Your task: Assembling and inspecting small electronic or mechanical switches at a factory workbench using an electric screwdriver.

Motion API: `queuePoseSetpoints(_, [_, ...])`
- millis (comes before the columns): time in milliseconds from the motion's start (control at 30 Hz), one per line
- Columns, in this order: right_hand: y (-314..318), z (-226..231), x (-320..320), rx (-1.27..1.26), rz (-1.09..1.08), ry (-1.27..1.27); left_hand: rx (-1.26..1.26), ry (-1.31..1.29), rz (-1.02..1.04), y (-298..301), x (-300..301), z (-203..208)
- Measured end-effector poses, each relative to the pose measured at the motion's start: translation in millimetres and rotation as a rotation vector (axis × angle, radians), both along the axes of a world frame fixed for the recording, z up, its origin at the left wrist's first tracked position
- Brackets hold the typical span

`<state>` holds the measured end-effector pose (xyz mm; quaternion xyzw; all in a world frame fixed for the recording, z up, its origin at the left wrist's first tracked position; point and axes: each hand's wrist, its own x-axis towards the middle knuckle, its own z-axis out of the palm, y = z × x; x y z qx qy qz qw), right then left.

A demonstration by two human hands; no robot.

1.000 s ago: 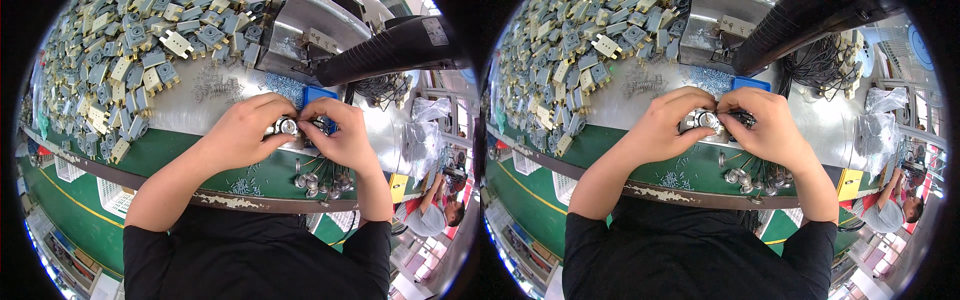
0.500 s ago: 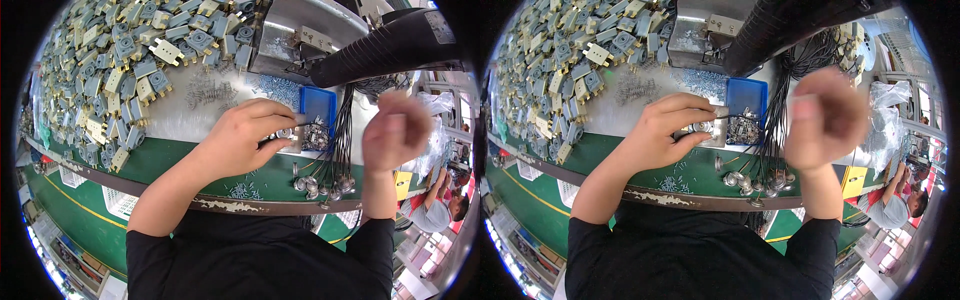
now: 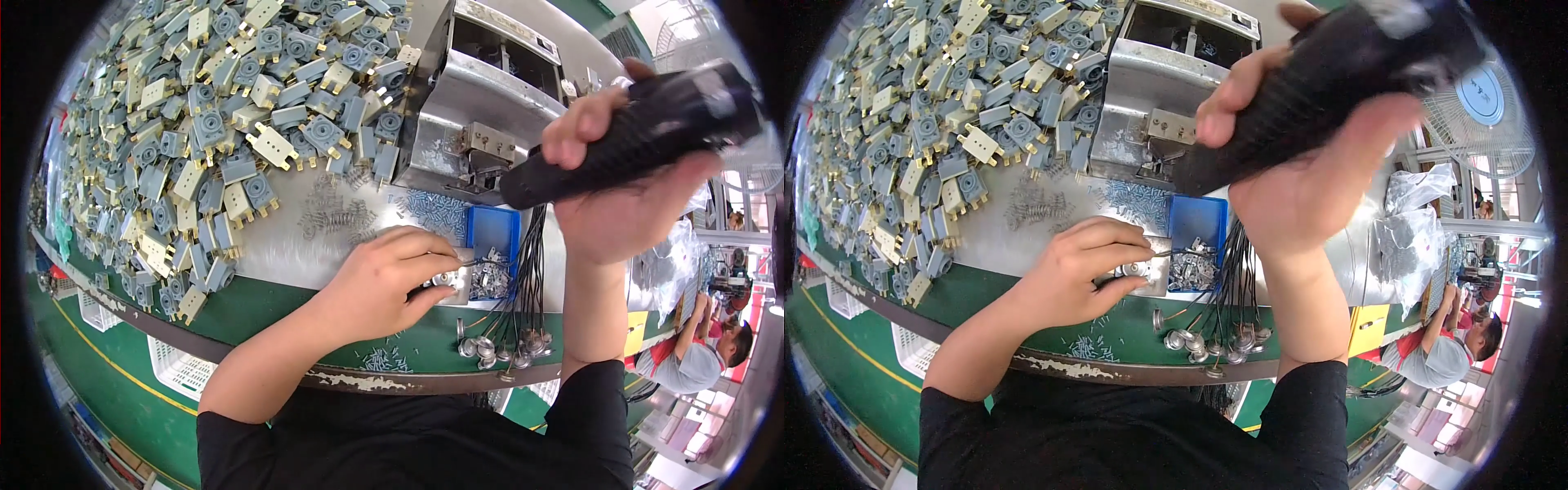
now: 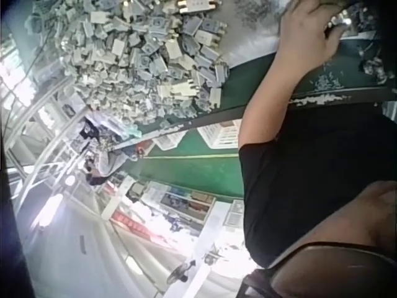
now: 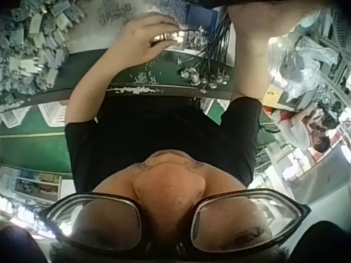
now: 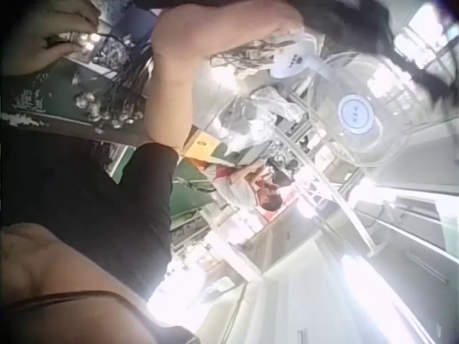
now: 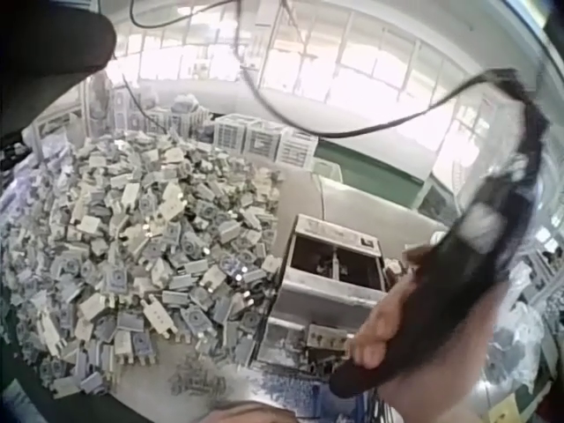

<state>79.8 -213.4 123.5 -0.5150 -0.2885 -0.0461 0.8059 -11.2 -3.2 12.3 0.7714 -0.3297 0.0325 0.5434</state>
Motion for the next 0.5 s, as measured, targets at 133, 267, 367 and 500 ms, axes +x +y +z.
queuePoseSetpoints(133, [6.2,4.8,16.1,0.049,-0.031,-0.146,0.007,0.006,0.005,-1.7,1.2,-2.6])
queuePoseSetpoints(267, [5.1,1.8,19.6,0.029,-0.078,-0.110,0.010,0.019,-0.007,-2.7,1.8,-0.1])
queuePoseSetpoints(367, [13.2,5.1,17.1,0.001,-0.089,-0.087,0.011,0.020,-0.006,-1.5,1.2,-2.2])
queuePoseSetpoints(500, [23.2,16.8,7.1,-0.397,-0.476,-0.129,0.010,0.013,-0.004,0.0,1.0,-1.8])
